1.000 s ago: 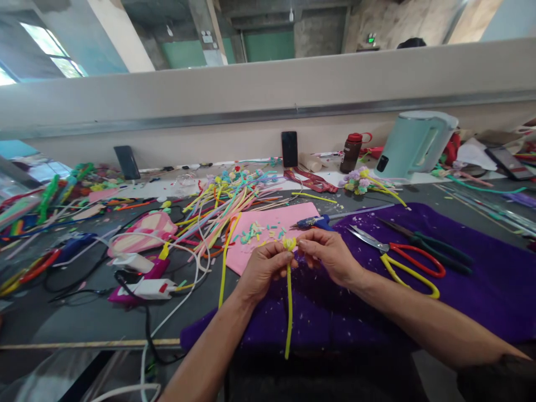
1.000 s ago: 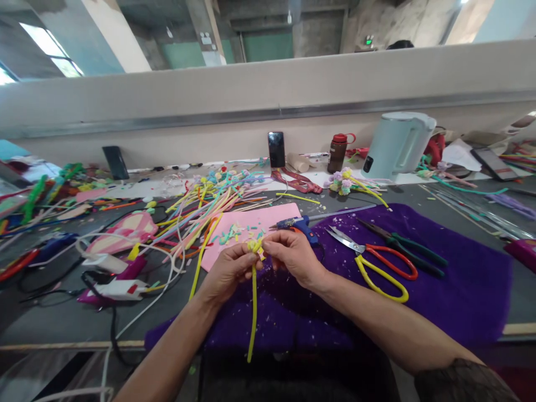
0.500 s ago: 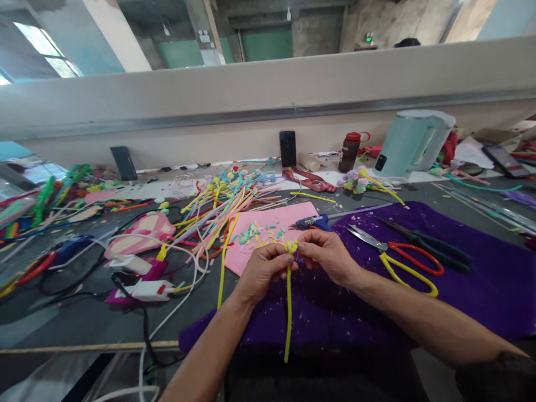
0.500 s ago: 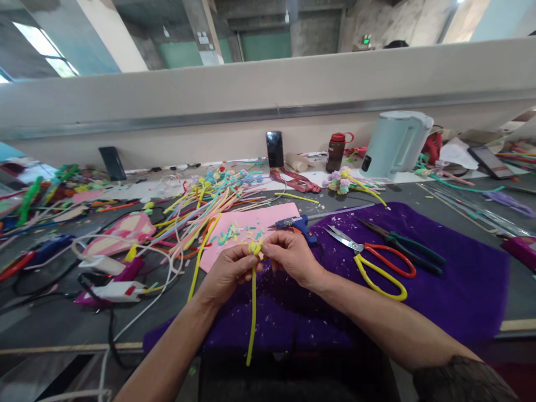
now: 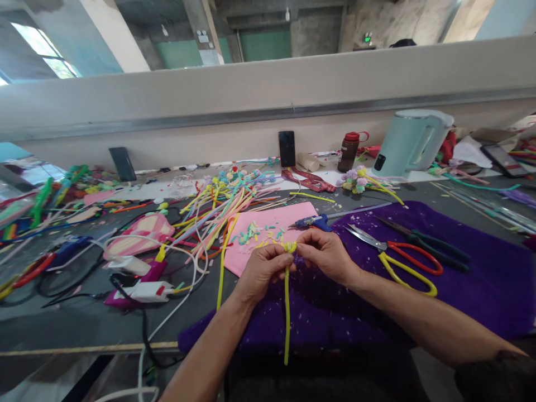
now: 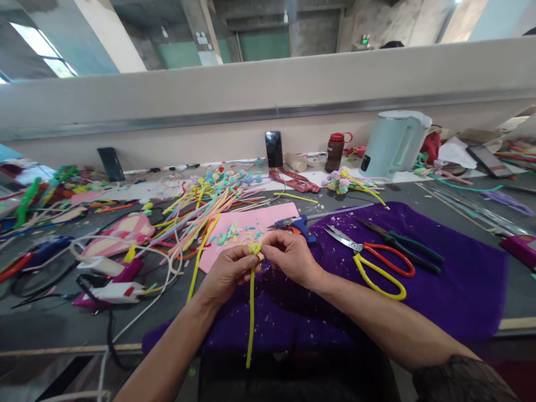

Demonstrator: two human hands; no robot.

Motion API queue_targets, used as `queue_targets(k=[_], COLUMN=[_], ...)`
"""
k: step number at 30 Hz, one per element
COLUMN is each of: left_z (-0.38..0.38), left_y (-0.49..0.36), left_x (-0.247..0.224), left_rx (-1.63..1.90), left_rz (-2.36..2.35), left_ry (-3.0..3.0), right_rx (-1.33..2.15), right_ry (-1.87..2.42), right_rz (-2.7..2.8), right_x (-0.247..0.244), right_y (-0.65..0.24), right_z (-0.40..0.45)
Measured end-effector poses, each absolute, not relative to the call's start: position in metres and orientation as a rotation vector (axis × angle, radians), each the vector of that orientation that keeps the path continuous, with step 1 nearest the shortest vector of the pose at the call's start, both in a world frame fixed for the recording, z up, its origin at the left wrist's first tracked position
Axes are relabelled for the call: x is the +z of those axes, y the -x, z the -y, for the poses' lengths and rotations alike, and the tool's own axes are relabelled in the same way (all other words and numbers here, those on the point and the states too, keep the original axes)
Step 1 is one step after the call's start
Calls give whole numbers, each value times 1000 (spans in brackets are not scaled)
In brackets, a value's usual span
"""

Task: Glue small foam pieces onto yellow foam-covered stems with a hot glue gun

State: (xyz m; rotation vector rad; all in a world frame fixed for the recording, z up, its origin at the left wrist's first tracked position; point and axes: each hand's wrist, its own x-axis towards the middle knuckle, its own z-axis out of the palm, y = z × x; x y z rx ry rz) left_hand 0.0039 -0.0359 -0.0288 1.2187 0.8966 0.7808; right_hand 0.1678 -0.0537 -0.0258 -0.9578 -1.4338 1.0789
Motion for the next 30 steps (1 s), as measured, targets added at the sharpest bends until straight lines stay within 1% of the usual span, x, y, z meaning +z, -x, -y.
queue_targets(k=[11, 21, 30], left_z=[34, 39, 38], left_y=[-4, -7, -8], left_x=[-33, -29, -36], left_rx=[792, 1045, 1081], left_rz=[-889, -993, -1075], left_ry=[-1208, -1321, -1465], right_rx=[1063, 1095, 1100], right_ry=[969, 1033, 1019], right_rz=[1463, 1370, 1384], right_x=[-25, -22, -23], right_y=[-170, -168, -167], right_z=[54, 55, 56])
